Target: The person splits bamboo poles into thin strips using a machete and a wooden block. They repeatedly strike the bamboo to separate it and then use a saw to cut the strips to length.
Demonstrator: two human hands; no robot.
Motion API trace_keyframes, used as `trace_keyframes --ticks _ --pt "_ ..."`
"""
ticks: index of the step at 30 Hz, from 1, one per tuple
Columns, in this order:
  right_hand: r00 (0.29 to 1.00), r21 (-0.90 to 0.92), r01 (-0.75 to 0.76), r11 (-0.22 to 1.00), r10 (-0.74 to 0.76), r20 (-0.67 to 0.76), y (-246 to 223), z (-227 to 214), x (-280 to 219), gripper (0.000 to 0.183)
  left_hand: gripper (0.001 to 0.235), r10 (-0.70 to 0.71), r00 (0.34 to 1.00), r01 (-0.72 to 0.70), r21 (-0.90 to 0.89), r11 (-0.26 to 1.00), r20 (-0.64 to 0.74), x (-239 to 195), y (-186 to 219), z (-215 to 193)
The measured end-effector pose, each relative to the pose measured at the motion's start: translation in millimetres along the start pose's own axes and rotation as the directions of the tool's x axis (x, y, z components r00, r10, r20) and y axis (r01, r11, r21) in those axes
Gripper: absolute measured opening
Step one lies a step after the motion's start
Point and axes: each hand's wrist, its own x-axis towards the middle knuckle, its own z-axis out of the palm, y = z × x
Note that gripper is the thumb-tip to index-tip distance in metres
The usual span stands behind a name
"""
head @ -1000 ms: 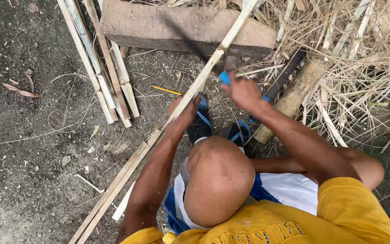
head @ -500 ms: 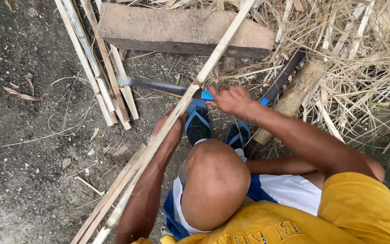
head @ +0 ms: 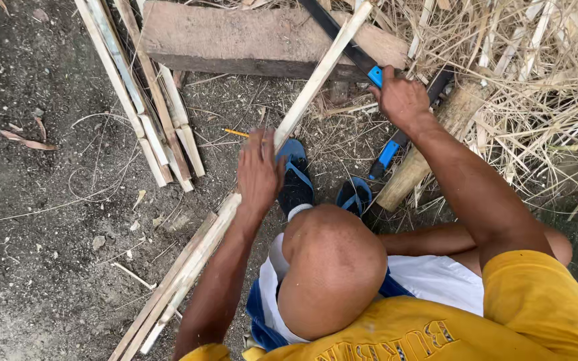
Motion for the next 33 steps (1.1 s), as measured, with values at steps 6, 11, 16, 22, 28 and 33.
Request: trace_keyframes --ticks 6,11,16,22,28,33 --pt "0.997 0.096 0.016 0.995 -0.010 -0.070 -8 6 -2 0.060 0.046 -0.285 0.765 0.405 -0.088 0.910 0.577 48 -9 38" --pt "0.985 0.033 0.160 0.987 -0.162 0.064 -59 22 -28 0.061 0.043 -0.267 0.828 0.350 -0.084 0.933 0.493 42 -8 39" --pt "0.954 -0.131 0.185 0.974 -0.210 -0.216 -4 -17 1 0.063 0.034 -0.372 0.729 0.452 0.004 0.892 0.574 -31 -27 -24" --pt "0.839 -0.200 0.543 0.816 -0.537 0.089 -75 25 -62 0.071 0.030 -0.447 0.633 0.524 0.075 0.848 0.632 -27 -23 -26" --pt "0.996 0.063 0.068 0.996 -0.064 -0.064 -14 -22 -24 0.060 0.036 -0.440 0.678 0.492 0.082 0.867 0.588 -74 -21 -59" --pt "0.837 -0.197 0.538 0.820 -0.547 0.012 -54 48 -49 0.051 0.032 -0.286 0.778 0.324 0.034 0.946 0.559 -43 -14 -9"
